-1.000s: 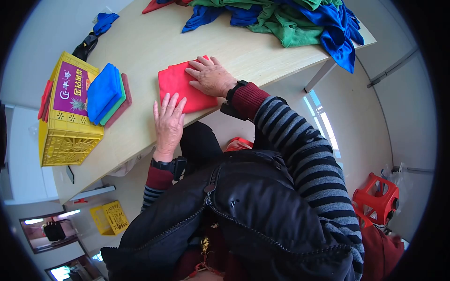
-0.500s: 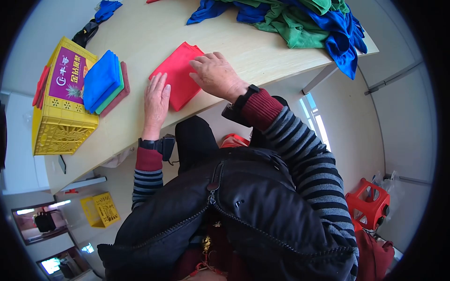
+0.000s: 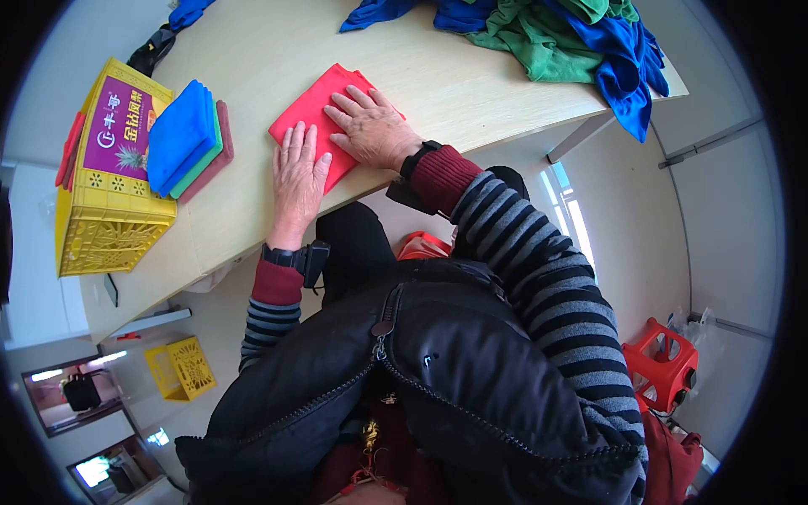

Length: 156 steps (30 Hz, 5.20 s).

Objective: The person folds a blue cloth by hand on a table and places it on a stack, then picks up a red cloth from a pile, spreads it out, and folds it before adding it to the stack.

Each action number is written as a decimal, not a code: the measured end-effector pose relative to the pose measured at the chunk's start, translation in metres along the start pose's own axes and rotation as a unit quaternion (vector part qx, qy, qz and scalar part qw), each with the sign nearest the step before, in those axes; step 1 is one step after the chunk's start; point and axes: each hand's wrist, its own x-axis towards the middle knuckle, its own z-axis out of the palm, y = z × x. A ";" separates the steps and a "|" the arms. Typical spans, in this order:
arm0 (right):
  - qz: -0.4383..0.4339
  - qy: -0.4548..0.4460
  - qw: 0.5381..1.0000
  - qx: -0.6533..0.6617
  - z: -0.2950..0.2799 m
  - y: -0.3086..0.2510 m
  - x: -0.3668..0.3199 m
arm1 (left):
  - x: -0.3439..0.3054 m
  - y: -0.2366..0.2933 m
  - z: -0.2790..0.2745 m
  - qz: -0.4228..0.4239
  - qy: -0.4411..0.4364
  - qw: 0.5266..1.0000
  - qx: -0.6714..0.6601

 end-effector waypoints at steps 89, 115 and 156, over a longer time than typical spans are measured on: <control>-0.015 0.004 1.000 -0.016 0.006 0.005 0.006 | -0.006 0.011 -0.004 -0.089 -0.030 0.995 -0.021; -0.031 -0.009 0.999 0.003 0.000 -0.022 -0.005 | -0.032 0.032 -0.010 -0.030 -0.042 0.999 0.008; -0.051 -0.026 0.996 -0.062 -0.007 -0.037 -0.012 | -0.040 0.028 -0.005 -0.040 -0.020 0.999 0.009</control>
